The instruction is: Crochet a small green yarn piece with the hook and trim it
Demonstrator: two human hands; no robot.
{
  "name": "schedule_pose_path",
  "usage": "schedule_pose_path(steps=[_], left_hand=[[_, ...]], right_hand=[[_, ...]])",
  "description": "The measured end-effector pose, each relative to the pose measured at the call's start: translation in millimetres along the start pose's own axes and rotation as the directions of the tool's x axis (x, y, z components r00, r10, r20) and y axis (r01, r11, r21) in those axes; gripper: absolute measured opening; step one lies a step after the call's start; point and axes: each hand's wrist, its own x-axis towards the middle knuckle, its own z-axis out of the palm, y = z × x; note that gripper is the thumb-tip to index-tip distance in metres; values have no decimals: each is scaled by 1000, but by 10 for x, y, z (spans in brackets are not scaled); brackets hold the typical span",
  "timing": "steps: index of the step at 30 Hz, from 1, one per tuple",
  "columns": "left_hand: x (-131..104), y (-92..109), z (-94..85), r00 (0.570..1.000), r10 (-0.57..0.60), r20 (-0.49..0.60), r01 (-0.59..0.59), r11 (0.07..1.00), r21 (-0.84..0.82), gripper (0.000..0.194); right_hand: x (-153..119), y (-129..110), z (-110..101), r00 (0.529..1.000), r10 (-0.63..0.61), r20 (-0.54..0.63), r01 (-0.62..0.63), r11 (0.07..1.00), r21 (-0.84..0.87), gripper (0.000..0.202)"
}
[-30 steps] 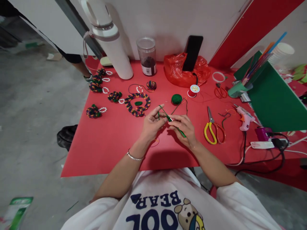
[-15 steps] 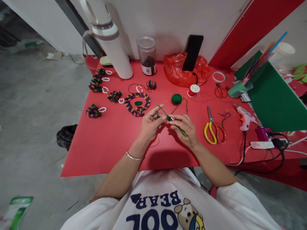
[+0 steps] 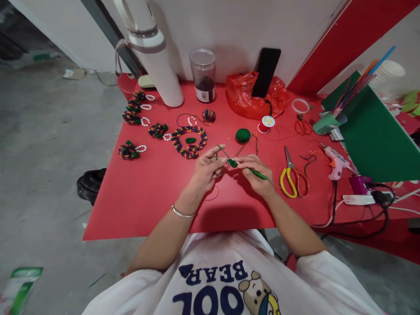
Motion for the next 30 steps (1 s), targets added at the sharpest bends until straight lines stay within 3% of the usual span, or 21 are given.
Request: schedule_pose_path(steps=[7,13,25,30], left_hand=[[-1,1,-3,998,-65,-4,65,998,-21,55],[-1,5,6,997,-75,-26,74,997,-32,56],[12,-21,24,996,-15,-85,18,999,37,58],[16,-62,29,986,113,-124,-100,989,107,54]], right_hand=[[-3,49,-28,998,53,18,-55,994,98,15],[19,43,-57,992,114,57,-118,990,75,16],[53,-34,-34,997,79,27,-79,997,6,16],[57,-52,-12,998,54,15,-53,995,-82,16]])
